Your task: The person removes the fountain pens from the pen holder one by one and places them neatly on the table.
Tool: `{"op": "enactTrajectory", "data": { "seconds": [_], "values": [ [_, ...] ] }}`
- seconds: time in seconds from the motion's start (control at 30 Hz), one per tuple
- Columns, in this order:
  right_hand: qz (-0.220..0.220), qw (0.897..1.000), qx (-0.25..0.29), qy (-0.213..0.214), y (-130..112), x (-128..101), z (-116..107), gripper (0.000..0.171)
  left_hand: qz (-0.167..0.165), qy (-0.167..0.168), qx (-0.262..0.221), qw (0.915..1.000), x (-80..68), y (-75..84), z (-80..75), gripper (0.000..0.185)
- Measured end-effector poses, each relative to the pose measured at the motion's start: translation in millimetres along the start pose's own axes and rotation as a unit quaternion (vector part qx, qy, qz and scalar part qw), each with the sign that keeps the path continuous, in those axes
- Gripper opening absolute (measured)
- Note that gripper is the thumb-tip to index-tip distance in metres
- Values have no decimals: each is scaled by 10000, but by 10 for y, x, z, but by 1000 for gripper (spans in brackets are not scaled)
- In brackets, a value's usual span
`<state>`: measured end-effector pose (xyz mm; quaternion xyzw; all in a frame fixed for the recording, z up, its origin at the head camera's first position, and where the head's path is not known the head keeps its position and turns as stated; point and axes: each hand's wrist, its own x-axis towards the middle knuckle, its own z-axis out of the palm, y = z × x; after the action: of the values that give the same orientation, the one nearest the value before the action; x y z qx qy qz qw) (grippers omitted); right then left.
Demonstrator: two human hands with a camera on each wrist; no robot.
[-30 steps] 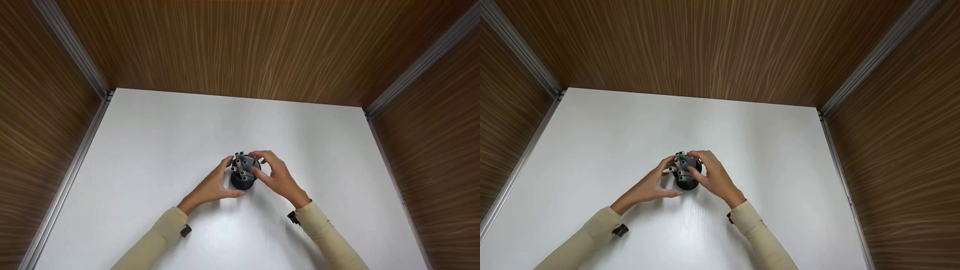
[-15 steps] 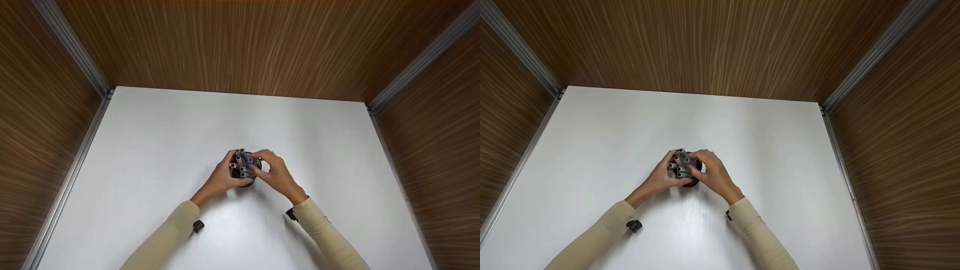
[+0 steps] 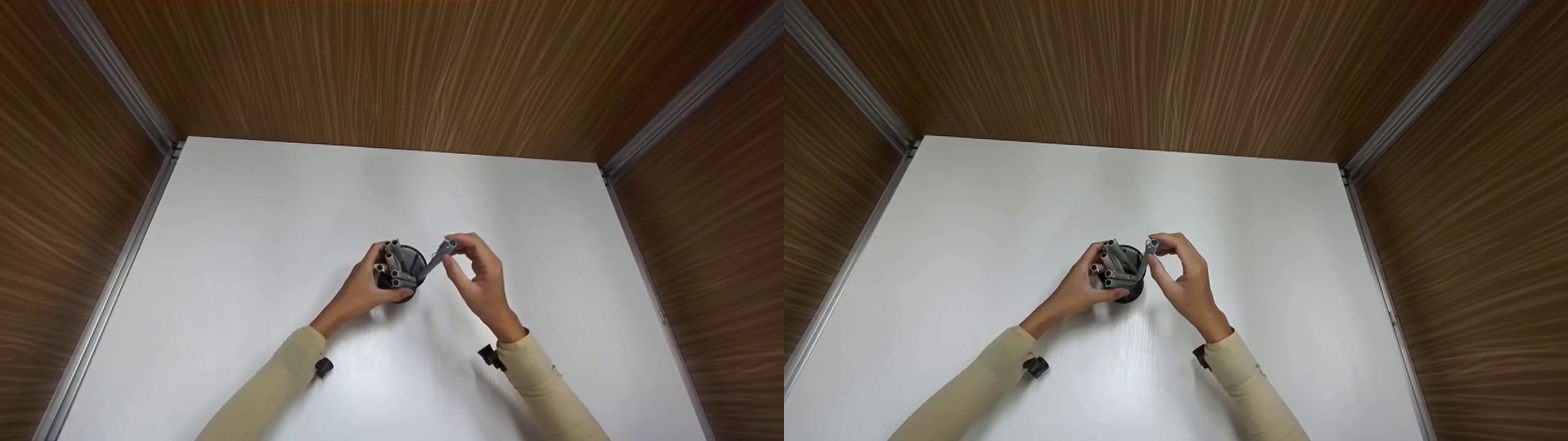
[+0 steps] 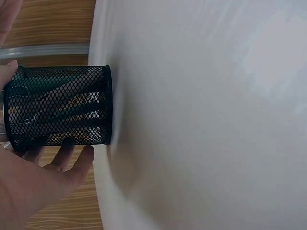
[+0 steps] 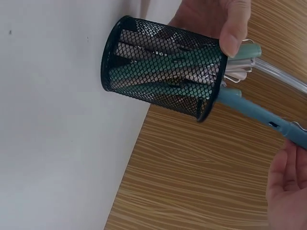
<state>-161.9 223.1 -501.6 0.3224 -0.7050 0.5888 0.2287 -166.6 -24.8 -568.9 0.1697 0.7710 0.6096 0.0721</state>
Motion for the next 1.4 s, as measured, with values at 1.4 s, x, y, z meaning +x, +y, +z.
{"op": "enactTrajectory", "data": {
  "seconds": [1.4],
  "values": [
    [4306, 8808, -1755, -890, 911, -194, -232, 38, 107, -73, 98, 9999, -28, -19, 58, 96]
  ]
}}
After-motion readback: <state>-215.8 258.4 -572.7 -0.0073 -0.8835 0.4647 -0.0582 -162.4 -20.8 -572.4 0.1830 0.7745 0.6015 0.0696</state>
